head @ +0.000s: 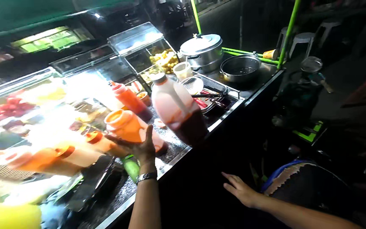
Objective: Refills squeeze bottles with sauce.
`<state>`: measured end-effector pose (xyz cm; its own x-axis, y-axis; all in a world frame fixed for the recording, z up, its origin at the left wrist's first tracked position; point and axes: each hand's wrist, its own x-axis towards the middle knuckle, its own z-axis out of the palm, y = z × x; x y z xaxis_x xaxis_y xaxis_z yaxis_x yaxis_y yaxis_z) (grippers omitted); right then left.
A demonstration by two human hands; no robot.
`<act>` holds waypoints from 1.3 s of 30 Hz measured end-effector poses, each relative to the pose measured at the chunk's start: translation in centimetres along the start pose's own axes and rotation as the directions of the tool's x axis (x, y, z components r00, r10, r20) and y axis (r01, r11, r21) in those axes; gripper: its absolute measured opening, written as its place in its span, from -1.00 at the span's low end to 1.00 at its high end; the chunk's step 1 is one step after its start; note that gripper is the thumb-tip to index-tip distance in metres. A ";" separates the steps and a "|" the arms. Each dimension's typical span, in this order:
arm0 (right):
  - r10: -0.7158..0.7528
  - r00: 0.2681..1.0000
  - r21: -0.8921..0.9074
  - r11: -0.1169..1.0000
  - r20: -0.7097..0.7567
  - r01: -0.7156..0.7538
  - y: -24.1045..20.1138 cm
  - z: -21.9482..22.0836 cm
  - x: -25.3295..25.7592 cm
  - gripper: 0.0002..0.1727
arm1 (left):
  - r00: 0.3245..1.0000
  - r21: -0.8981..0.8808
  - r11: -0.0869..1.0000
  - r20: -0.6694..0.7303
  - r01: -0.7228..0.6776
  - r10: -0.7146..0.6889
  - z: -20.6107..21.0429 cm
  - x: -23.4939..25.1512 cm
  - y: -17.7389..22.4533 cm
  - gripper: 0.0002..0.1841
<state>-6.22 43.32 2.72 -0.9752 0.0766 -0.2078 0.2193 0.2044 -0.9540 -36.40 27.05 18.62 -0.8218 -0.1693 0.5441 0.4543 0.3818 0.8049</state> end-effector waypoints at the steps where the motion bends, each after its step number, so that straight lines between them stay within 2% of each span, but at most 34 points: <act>1: 0.035 0.999 0.003 0.999 -0.023 -0.035 1.0 -0.4 -1.1 -0.23 | 0.999 0.051 0.998 -0.005 -0.034 0.035 -0.7 -0.7 0.4 0.50; 3: -0.019 0.988 0.022 1.000 -0.152 0.022 1.8 -0.8 -2.3 -0.21 | 0.993 0.003 0.993 0.030 -0.114 0.114 -2.1 -4.5 1.9 0.31; 4: -0.103 0.966 0.007 0.994 -0.239 0.108 1.5 -0.8 -2.4 -0.20 | 0.992 -0.118 0.989 0.081 -0.084 0.094 -2.4 -7.6 2.9 0.13; 5: -0.219 0.919 -0.042 0.975 -0.328 0.217 0.9 -0.7 -2.3 -0.18 | 0.984 -0.271 0.961 0.179 0.053 -0.004 -2.4 -11.4 3.9 -0.05; 6: -0.351 0.844 -0.129 0.936 -0.404 0.328 0.0 -0.5 -1.7 -0.14 | 0.930 -0.325 0.924 0.359 0.202 -0.077 -2.8 -15.5 4.9 -0.14; 7: -0.476 0.753 -0.221 0.879 -0.455 0.422 -1.1 -0.3 -0.9 -0.11 | 0.831 -0.300 0.895 0.542 0.330 -0.125 -3.1 -19.3 5.4 -0.09; 8: -0.576 0.663 -0.307 0.817 -0.478 0.488 -2.1 0.0 0.2 -0.09 | 0.693 -0.240 0.859 0.700 0.453 -0.170 -3.3 -22.6 5.9 0.03; 9: -0.648 0.588 -0.373 0.761 -0.484 0.532 -3.1 0.3 1.4 -0.08 | 0.582 -0.183 0.811 0.782 0.556 -0.222 -3.4 -25.2 6.4 0.08; 10: -0.697 0.533 -0.427 0.716 -0.479 0.552 -4.0 0.6 2.5 -0.08 | 0.506 -0.144 0.752 0.817 0.643 -0.276 -3.5 -27.2 6.8 0.05; 11: -0.731 0.494 -0.481 0.682 -0.471 0.551 -4.6 0.9 3.6 -0.08 | 0.483 -0.138 0.694 0.811 0.706 -0.331 -3.6 -28.4 7.3 -0.01; 14: -0.810 0.399 -0.552 0.585 -0.429 0.594 -6.1 1.2 6.2 -0.09 | 0.535 -0.211 0.618 0.744 0.757 -0.401 -4.7 -28.0 7.3 0.03; 17: -0.839 0.385 -0.561 0.543 -0.383 0.625 -9.7 0.9 7.8 -0.10 | 0.628 -0.253 0.697 0.694 0.670 -0.351 -6.9 -25.2 6.0 0.03; 20: -0.837 0.305 -0.594 0.540 -0.455 0.596 -15.2 -1.4 11.1 -0.29 | 0.715 -0.297 0.781 0.651 0.549 -0.255 -9.0 -22.3 5.3 -0.13; 22: -0.780 0.347 -0.522 0.613 -0.521 0.593 -19.5 -3.9 13.8 -0.34 | 0.749 -0.319 0.809 0.628 0.495 -0.211 -10.0 -21.5 5.4 -0.17; 24: -0.650 0.559 -0.320 0.750 -0.514 0.579 -23.4 -5.8 16.2 -0.36 | 0.790 -0.329 0.822 0.573 0.465 -0.218 -10.4 -20.9 5.7 -0.21; 25: -0.593 0.638 -0.235 0.795 -0.491 0.559 -25.0 -6.3 17.1 -0.40 | 0.808 -0.329 0.830 0.546 0.450 -0.222 -10.5 -20.5 5.9 -0.25; 27: -0.520 0.736 -0.148 0.847 -0.434 0.511 -26.6 -7.1 18.6 -0.42 | 0.846 -0.346 0.856 0.503 0.385 -0.177 -10.6 -19.5 6.4 -0.32; 28: -0.513 0.752 -0.156 0.854 -0.413 0.497 -26.9 -7.3 18.8 -0.41 | 0.867 -0.355 0.873 0.479 0.335 -0.138 -10.5 -18.8 6.9 -0.34; 31: -0.553 0.718 -0.230 0.832 -0.422 0.506 -27.0 -7.1 18.0 -0.41 | 0.907 -0.379 0.922 0.412 0.081 0.089 -9.5 -14.9 8.4 -0.36; 35: -0.574 0.677 -0.256 0.816 -0.461 0.517 -26.4 -6.8 15.4 -0.46 | 0.875 -0.226 0.955 0.401 -0.191 0.270 -6.9 -7.9 11.8 -0.41; 37: -0.576 0.672 -0.241 0.813 -0.465 0.530 -25.7 -7.1 14.7 -0.48 | 0.858 -0.175 0.950 0.410 -0.259 0.309 -5.1 -5.7 13.4 -0.41; 39: -0.582 0.658 -0.233 0.806 -0.478 0.544 -25.3 -7.4 14.8 -0.49 | 0.850 -0.164 0.948 0.421 -0.272 0.316 -3.5 -5.3 14.3 -0.40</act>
<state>-25.94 46.51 25.36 -0.7544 0.3981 0.5219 -0.3465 0.4339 -0.8317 -24.33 30.22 28.14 -0.6998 0.3591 0.6175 0.7104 0.2593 0.6543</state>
